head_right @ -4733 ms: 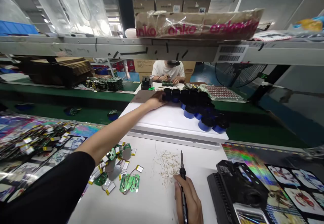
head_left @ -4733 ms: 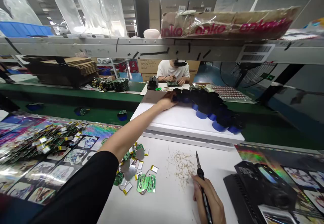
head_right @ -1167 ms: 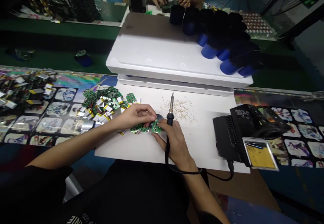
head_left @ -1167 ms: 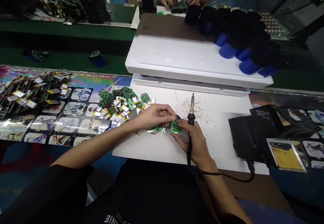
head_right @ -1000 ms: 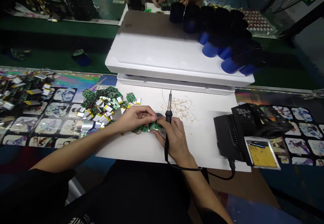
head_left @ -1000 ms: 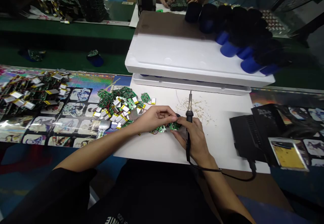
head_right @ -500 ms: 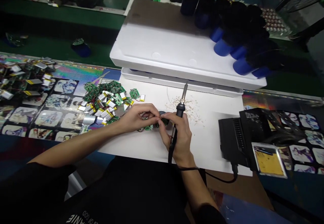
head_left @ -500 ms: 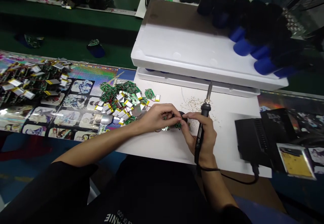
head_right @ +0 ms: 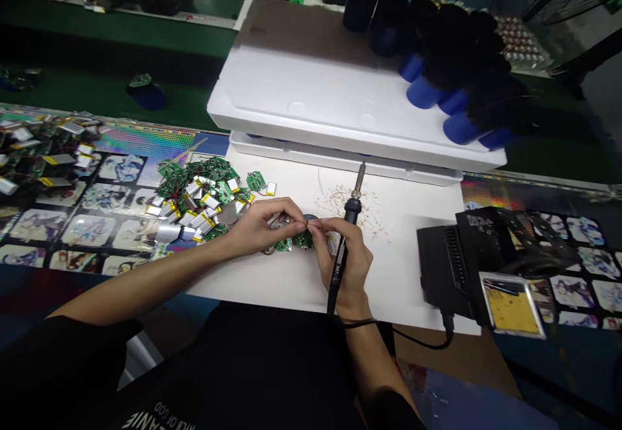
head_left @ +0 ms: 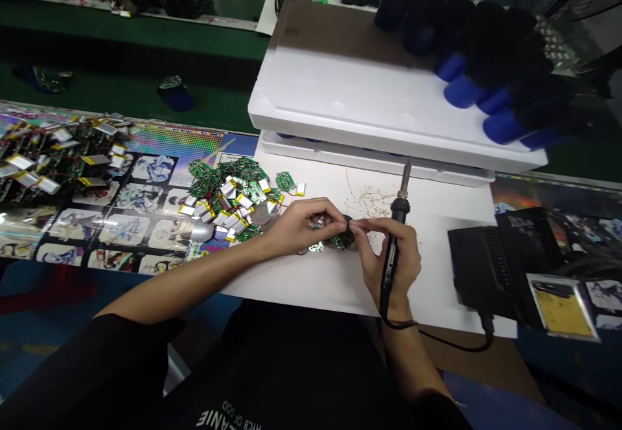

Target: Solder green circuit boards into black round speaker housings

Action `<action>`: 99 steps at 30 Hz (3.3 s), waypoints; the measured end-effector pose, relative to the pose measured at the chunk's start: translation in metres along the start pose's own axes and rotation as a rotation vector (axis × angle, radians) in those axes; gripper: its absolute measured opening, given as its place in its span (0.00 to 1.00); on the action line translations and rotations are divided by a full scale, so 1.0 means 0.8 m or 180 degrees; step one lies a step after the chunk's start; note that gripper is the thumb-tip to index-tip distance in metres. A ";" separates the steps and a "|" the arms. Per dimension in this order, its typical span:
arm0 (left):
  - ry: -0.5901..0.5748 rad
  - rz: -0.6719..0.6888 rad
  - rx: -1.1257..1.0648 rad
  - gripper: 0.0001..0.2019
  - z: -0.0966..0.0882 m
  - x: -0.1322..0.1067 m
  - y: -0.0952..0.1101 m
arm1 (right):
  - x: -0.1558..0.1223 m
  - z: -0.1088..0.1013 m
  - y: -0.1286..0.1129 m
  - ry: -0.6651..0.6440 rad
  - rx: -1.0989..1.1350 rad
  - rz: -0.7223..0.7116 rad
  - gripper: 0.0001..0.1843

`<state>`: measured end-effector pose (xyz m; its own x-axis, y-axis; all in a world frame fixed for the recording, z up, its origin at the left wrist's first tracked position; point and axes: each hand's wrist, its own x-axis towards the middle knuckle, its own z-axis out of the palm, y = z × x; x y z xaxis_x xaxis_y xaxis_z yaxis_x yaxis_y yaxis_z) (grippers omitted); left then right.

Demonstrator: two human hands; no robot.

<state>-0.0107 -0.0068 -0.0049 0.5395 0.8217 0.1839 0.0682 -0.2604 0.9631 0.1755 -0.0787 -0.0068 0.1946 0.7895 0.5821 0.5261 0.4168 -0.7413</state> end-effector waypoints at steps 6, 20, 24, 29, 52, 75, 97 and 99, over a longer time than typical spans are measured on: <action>-0.0041 -0.0285 -0.0465 0.13 0.002 0.000 0.000 | -0.002 0.001 0.001 -0.0092 -0.0006 -0.0031 0.20; -0.0790 0.0814 0.0851 0.04 -0.019 0.002 -0.002 | -0.017 -0.032 0.008 -0.0498 -0.0235 -0.0139 0.19; -0.0887 0.0832 0.1167 0.04 -0.021 0.002 -0.008 | -0.010 -0.052 0.003 -0.0207 0.0293 0.0186 0.13; -0.0878 0.0899 0.1218 0.05 -0.020 0.004 -0.009 | 0.008 -0.073 -0.007 0.0204 0.1119 0.0746 0.22; -0.0903 0.0867 0.1179 0.05 -0.022 0.003 -0.009 | -0.019 -0.098 0.018 -0.0641 0.0457 0.0677 0.08; -0.0887 0.0864 0.1238 0.05 -0.021 0.002 -0.008 | -0.011 -0.096 0.010 -0.0633 0.0136 0.0356 0.07; -0.0917 0.0840 0.1264 0.04 -0.021 0.003 -0.003 | -0.040 -0.035 0.010 -0.0962 -0.0408 0.0061 0.32; -0.0900 0.0853 0.1280 0.04 -0.021 0.002 -0.004 | -0.037 -0.031 0.012 -0.0958 -0.0437 0.0060 0.30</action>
<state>-0.0242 0.0043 -0.0041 0.7823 0.5466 0.2987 0.1827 -0.6598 0.7289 0.1952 -0.1097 -0.0227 -0.0371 0.9027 0.4286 0.6355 0.3523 -0.6870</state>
